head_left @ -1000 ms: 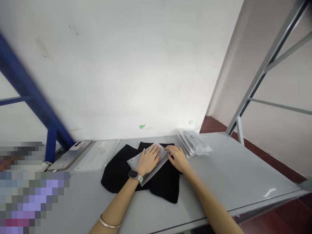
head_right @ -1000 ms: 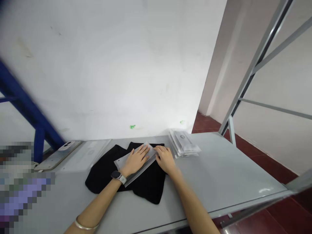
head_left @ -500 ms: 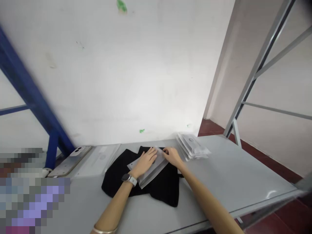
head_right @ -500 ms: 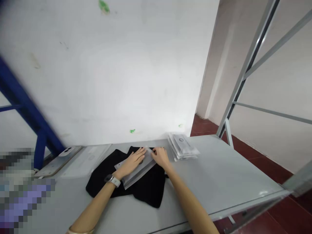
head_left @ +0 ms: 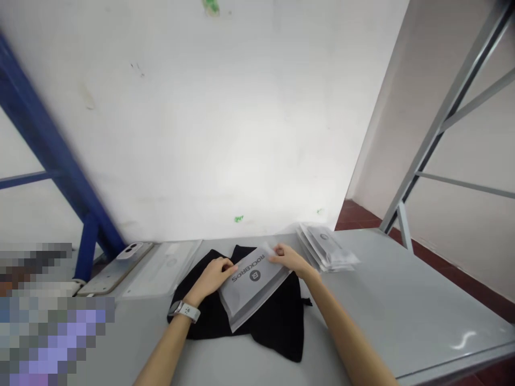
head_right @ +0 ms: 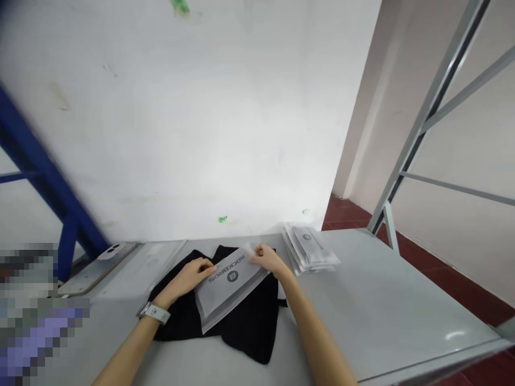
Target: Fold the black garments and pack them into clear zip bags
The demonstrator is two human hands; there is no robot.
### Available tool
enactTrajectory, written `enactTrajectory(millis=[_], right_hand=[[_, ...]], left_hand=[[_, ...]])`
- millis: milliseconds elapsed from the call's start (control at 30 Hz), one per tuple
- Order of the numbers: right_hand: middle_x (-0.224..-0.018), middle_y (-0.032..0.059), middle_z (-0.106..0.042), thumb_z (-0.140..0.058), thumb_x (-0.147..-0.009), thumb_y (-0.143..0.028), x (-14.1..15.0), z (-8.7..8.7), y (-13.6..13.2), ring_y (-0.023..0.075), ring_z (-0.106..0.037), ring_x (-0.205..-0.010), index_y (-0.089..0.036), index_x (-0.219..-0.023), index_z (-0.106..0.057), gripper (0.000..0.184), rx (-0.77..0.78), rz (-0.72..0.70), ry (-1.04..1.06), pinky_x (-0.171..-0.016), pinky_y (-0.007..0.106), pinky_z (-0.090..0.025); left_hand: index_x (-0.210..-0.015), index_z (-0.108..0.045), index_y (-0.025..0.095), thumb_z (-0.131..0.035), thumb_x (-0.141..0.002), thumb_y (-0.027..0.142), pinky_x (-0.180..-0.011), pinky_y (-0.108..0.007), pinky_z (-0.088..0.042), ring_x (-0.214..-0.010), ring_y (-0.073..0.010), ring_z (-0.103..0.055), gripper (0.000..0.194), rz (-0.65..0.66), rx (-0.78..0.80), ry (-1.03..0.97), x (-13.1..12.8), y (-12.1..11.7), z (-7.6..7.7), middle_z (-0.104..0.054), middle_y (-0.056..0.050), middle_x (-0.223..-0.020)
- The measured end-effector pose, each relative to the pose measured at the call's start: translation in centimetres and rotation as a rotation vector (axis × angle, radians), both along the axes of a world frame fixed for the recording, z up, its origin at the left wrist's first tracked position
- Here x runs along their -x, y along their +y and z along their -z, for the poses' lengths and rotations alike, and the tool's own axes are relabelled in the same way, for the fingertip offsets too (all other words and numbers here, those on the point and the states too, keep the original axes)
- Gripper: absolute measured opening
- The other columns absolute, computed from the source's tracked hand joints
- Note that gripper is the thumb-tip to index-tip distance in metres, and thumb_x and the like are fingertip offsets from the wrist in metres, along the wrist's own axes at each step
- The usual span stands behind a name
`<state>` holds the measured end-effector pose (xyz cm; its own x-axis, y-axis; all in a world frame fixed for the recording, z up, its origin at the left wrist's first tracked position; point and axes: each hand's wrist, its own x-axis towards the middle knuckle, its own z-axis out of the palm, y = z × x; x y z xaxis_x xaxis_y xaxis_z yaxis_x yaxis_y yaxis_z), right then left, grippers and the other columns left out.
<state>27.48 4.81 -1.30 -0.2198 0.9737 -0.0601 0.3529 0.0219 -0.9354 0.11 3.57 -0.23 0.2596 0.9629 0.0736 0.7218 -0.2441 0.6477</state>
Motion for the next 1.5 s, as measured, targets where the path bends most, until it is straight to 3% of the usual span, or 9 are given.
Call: enactTrajectory(millis=[167,467,633,733,867,1067,1167,1333,1500], right_hand=[[-0.097,0.006,-0.066,-0.077,-0.069,-0.047,-0.7,-1.2,-1.3,0.0252,-0.065,-0.085,-0.023,-0.1,-0.054,0.046,0.227,-0.106,0.241,-0.056,0.032,-0.055],[-0.11,0.0085,-0.069,-0.08,-0.067,-0.041,-0.2,-1.8,-2.2,0.0265,-0.065,-0.101,-0.018,-0.105,-0.067,0.047,0.259,-0.284,0.38,-0.09,0.039,-0.053],[-0.113,0.0097,-0.068,-0.078,-0.071,-0.04,-0.1,-1.9,-2.3,0.0258,-0.065,-0.101,-0.017,-0.107,-0.065,0.045,0.292,-0.121,0.493,-0.086,0.035,-0.054],[-0.119,0.0097,-0.065,-0.074,-0.075,-0.043,0.2,-1.5,-2.3,0.0237,-0.066,-0.099,-0.019,-0.111,-0.061,0.045,0.314,-0.03,0.536,-0.077,0.031,-0.056],[-0.108,0.0094,-0.068,-0.074,-0.076,-0.041,0.9,-1.2,-2.4,0.0205,-0.069,-0.078,-0.02,-0.11,-0.061,0.043,0.337,-0.078,0.528,-0.053,0.024,-0.05],[-0.096,0.0061,-0.069,-0.075,-0.075,-0.027,1.1,-1.3,-2.4,0.0137,-0.065,-0.071,-0.017,-0.101,-0.065,0.03,0.322,-0.087,0.53,-0.053,0.019,-0.047],[-0.084,0.0052,-0.069,-0.074,-0.075,-0.025,1.2,-1.3,-2.3,0.0103,-0.06,-0.061,-0.014,-0.093,-0.068,0.022,0.31,-0.093,0.533,-0.053,0.018,-0.046],[-0.074,0.0007,-0.065,-0.077,-0.071,-0.023,1.4,-1.2,-2.4,0.0087,-0.057,-0.059,-0.016,-0.086,-0.067,0.02,0.308,-0.095,0.57,-0.056,0.018,-0.046],[-0.09,0.0029,-0.068,-0.079,-0.067,-0.021,1.5,-1.3,-2.7,0.0118,-0.064,-0.067,-0.019,-0.1,-0.064,0.037,0.302,-0.049,0.564,-0.054,0.019,-0.047]], left_hand=[[-0.071,-0.049,0.02,-0.046,-0.085,0.052,-0.06,-0.026,-0.035,-0.066,-0.0154,-0.048,0.035,0.077,0.069,-0.125,0.1,-0.6,-0.6,-0.053,0.002,-0.07],[-0.077,-0.053,0.02,-0.059,-0.079,0.053,-0.055,-0.023,-0.034,-0.061,-0.0135,-0.05,0.034,0.03,0.134,-0.321,0.2,-0.9,-1.5,-0.055,0.004,-0.065],[-0.093,-0.058,0.021,-0.067,-0.073,0.056,-0.059,-0.025,-0.047,-0.07,-0.0154,-0.061,0.042,-0.188,0.364,-0.69,0.8,-0.8,-1.3,-0.065,-0.001,-0.084],[-0.103,-0.058,0.023,-0.066,-0.076,0.055,-0.07,-0.03,-0.054,-0.085,-0.0181,-0.066,0.043,-0.156,0.44,-0.834,0.0,-1.2,-1.1,-0.067,-0.005,-0.104],[-0.113,-0.058,0.022,-0.072,-0.074,0.046,-0.08,-0.036,-0.058,-0.097,-0.0235,-0.067,0.048,-0.114,0.53,-0.881,-1.4,-2.0,-1.3,-0.061,-0.01,-0.125],[-0.117,-0.053,0.018,-0.075,-0.075,0.034,-0.088,-0.035,-0.057,-0.101,-0.0225,-0.066,0.051,-0.123,0.512,-0.926,-1.7,-2.3,-1.9,-0.058,-0.014,-0.13],[-0.128,-0.045,0.015,-0.076,-0.074,0.038,-0.075,-0.032,-0.058,-0.075,-0.0171,-0.07,0.067,-0.201,0.514,-0.84,-1.5,-2.1,-2.1,-0.065,-0.017,-0.117],[-0.144,-0.022,0.019,-0.075,-0.074,0.039,-0.049,-0.02,-0.047,-0.049,-0.008,-0.057,0.09,-0.194,0.512,-0.766,-1.2,-1.8,-1.8,-0.071,-0.007,-0.084],[-0.149,-0.012,0.019,-0.076,-0.073,0.027,-0.044,-0.019,-0.037,-0.042,-0.0087,-0.049,0.099,-0.251,0.463,-0.732,-1.4,-1.5,-1.2,-0.052,0.01,-0.051]])
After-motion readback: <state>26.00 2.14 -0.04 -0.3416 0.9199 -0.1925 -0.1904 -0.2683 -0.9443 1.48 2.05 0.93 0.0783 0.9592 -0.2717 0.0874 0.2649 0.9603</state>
